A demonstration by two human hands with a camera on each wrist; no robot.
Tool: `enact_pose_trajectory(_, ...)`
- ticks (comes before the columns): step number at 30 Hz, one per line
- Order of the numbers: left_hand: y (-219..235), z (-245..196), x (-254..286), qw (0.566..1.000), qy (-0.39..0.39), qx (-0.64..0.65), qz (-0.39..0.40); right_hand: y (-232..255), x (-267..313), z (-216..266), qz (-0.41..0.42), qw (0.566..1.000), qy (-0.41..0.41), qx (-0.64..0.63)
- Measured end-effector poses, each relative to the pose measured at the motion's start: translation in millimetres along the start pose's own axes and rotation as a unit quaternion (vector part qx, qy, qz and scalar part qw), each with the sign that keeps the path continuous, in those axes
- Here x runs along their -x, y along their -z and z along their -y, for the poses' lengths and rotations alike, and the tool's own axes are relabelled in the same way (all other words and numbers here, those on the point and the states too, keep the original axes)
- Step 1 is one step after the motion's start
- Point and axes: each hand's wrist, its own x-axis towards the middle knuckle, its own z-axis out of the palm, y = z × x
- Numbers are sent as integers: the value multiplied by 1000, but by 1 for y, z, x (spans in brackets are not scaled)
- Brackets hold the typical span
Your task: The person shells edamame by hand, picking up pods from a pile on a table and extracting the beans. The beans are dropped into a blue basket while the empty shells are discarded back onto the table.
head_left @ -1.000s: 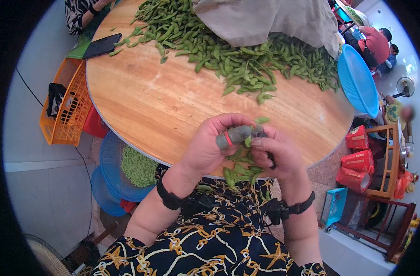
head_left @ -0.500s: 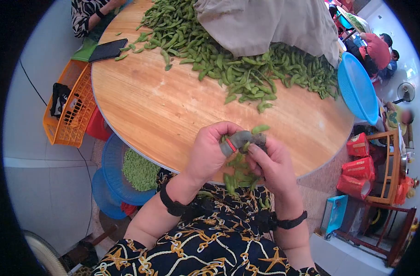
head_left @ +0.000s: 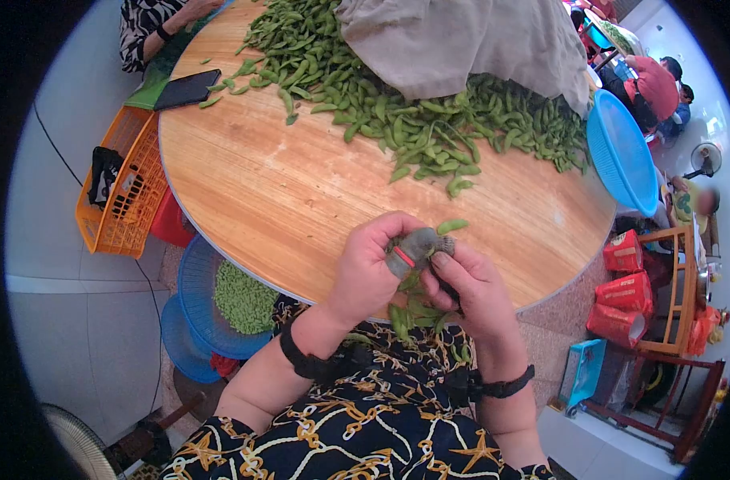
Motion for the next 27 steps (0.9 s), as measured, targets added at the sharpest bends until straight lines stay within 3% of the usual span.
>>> enact_pose_trajectory(2, 2, -2, -1, 997, 33, 64, 41, 3, 2, 2, 51, 980, -78, -176)
enact_pose_trajectory(4, 4, -2, -2, 980, 88, 150, 98, 6, 5, 0, 72, 970, -84, -217)
enact_pose_trajectory(6, 3, -2, -1, 973, 96, 181, 106, 5, 6, -1, 92, 958, -88, -259)
enact_pose_trajectory(8, 1, -1, -2, 965, 103, 211, 118, 1, 5, -1, -3, 992, -33, -122)
enact_pose_trajectory(9, 0, 1, -2, 993, 46, 63, 89, -1, 4, -2, -6, 992, -32, -123)
enact_pose_trajectory(10, -1, 2, -2, 995, -14, -86, 57, -3, 2, -4, -41, 999, 13, -31)
enact_pose_trajectory(11, 0, 4, -3, 995, -14, -85, 58, -3, 1, -4, -74, 994, 56, 62)
enact_pose_trajectory(12, 1, 6, -3, 999, 21, -26, 41, -3, 0, -3, -76, 994, 57, 62)
enact_pose_trajectory(14, 1, 7, -4, 997, 58, 34, 28, -1, -2, 0, -61, 994, -22, -86)
enact_pose_trajectory(16, -2, 7, -4, 998, 32, 55, -15, 1, -5, -1, -57, 992, -20, -109)
enact_pose_trajectory(18, -1, 1, -3, 996, 58, 62, -30, 0, -8, -1, -50, 990, -19, -134)
enact_pose_trajectory(20, -1, -1, -3, 993, 81, 69, -43, -5, -11, 1, -86, 990, 38, 104)
enact_pose_trajectory(21, -1, 0, -3, 990, 77, 99, -57, -1, -14, 6, -86, 990, 38, 105)
enact_pose_trajectory(23, 1, 3, -3, 986, 74, 129, -71, 14, -23, 21, -82, 955, 18, 285)
enact_pose_trajectory(24, 5, 5, -3, 987, 74, 135, -51, 22, -34, 28, -157, 888, 82, 425)
enact_pose_trajectory(25, 6, 6, -3, 987, 74, 140, -32, 28, -47, 33, -157, 888, 81, 425)
enact_pose_trajectory(27, 4, 5, -4, 989, 81, 123, -26, 37, -67, 39, -240, 714, 135, 644)
